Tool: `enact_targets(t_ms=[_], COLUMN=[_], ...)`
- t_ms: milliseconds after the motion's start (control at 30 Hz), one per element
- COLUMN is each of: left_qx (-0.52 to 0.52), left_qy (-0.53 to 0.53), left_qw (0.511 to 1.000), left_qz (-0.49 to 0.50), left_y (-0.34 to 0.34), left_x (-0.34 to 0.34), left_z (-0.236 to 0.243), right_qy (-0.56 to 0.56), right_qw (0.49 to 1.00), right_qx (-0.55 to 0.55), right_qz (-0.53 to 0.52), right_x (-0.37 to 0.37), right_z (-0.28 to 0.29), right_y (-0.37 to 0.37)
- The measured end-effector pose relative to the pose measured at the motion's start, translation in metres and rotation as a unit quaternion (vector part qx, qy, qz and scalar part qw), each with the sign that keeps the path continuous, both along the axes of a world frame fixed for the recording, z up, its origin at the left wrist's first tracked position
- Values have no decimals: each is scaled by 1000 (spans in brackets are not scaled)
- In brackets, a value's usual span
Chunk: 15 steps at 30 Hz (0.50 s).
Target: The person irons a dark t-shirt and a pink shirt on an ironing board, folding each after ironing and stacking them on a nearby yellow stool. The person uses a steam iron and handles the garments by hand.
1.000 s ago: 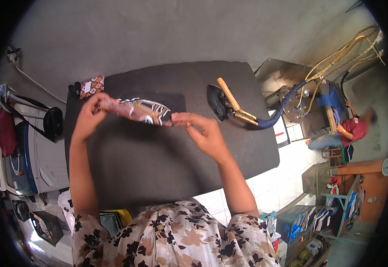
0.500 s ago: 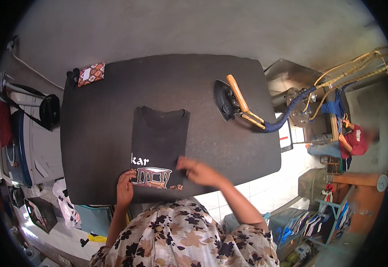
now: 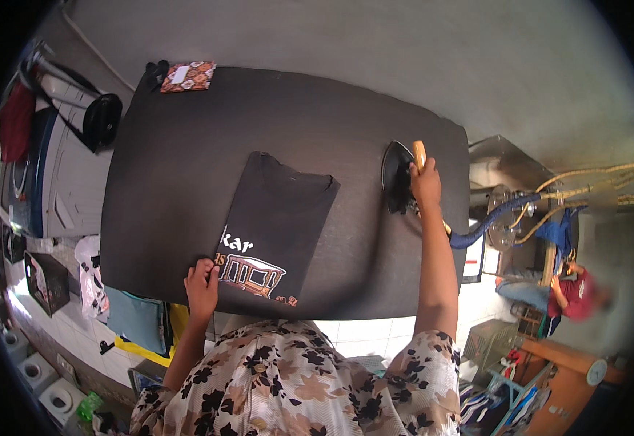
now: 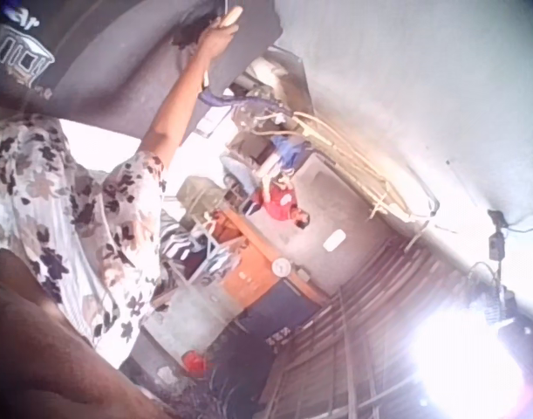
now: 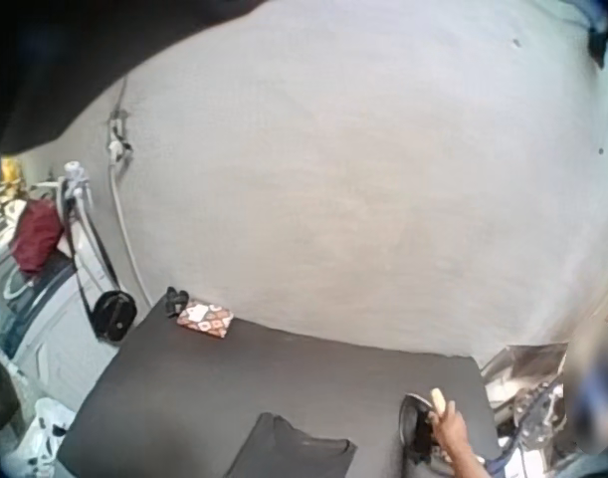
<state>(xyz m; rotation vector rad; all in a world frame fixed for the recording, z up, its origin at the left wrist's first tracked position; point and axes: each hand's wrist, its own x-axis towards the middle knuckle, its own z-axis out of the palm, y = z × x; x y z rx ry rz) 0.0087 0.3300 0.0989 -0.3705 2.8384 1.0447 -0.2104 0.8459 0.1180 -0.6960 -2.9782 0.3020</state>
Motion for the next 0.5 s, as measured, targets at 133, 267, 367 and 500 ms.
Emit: enact_targets(t_ms=[133,267,367,500], left_qx=[46,75,87,122], left_qy=[-50,-11,11,-2], left_qw=[996,993,992,986], left_qz=[53,87,94,115], left_y=[-13,-11,-8,-15], left_x=[9,10,9,13], left_z=[-12,-10,-9,-22], right_qy=[-83,-82,-75,-118], right_qw=[977,969,945,940], right_qx=[-195,-179,-137,-64], right_qz=[6,147,287,314], right_x=[16,53,78,76], right_z=[81,85,76,44], right_y=[-95,-177,-250,-317])
